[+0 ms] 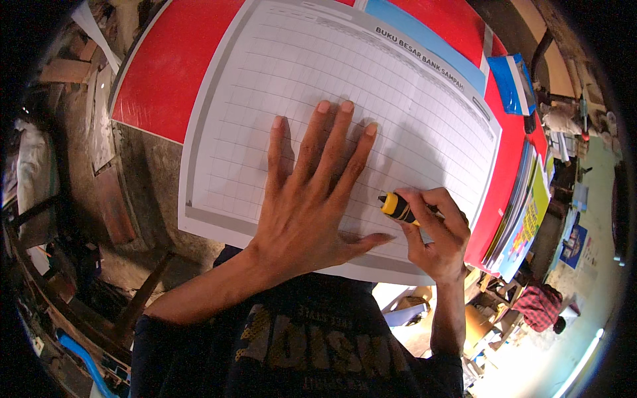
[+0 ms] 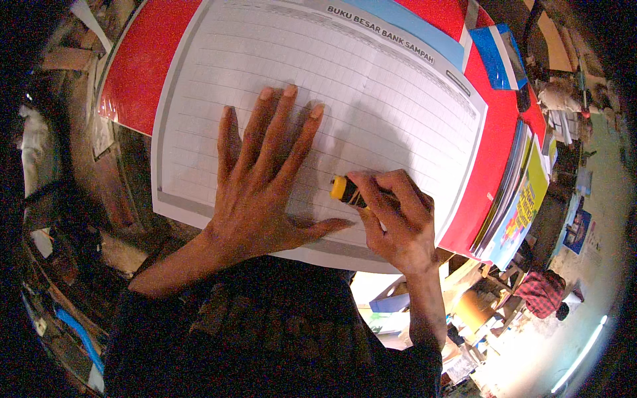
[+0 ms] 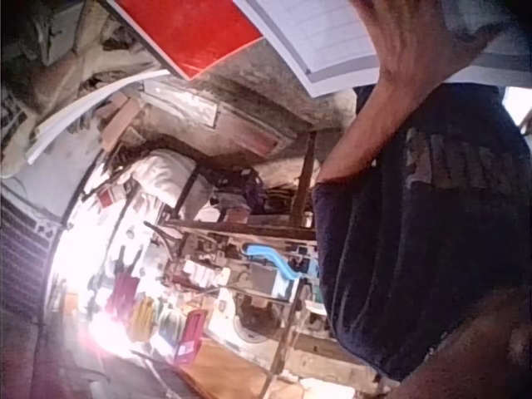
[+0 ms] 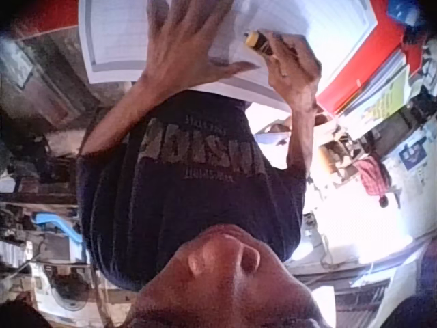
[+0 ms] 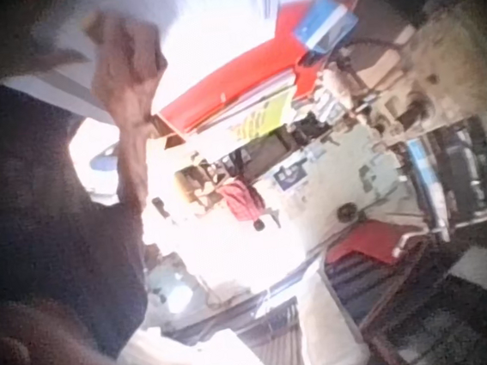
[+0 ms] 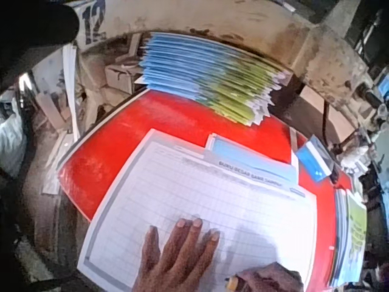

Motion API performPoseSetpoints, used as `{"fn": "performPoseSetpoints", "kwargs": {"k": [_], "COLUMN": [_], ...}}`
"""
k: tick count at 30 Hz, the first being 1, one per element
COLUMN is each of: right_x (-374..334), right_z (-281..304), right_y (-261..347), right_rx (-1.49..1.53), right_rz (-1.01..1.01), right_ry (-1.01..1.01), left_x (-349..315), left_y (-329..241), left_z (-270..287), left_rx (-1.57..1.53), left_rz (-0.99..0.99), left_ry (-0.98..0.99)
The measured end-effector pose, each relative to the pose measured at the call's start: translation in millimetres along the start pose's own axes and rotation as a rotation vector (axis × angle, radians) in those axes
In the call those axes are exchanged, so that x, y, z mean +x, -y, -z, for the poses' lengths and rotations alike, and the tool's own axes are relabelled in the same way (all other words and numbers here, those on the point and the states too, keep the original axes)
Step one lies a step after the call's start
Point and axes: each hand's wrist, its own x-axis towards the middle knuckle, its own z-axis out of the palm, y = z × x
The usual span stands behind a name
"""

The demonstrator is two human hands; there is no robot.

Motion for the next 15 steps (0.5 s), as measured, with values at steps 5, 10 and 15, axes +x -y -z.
{"fn": "performPoseSetpoints", "kwargs": {"k": [5, 10, 15], "right_x": [3.5, 8.4, 2.9], "right_z": [-6.1, -4.9, 5.9], "right_y": [11.7, 12.2, 7.7], "right_rx": [0.146, 0.218, 0.12], "right_rz": [-0.22, -0.186, -0.213], "right_ry": [-0.013, -0.009, 0.016], "left_x": [0.8, 0.6, -0.8], "left_y": [-0.7, -0.4, 2.0], "left_z": [0.4, -0.2, -1.9], "left_rx": [0.019, 0.021, -0.009], "left_rz": [-0.003, 0.015, -0.013], "left_ry": [0.002, -0.003, -0.044]}}
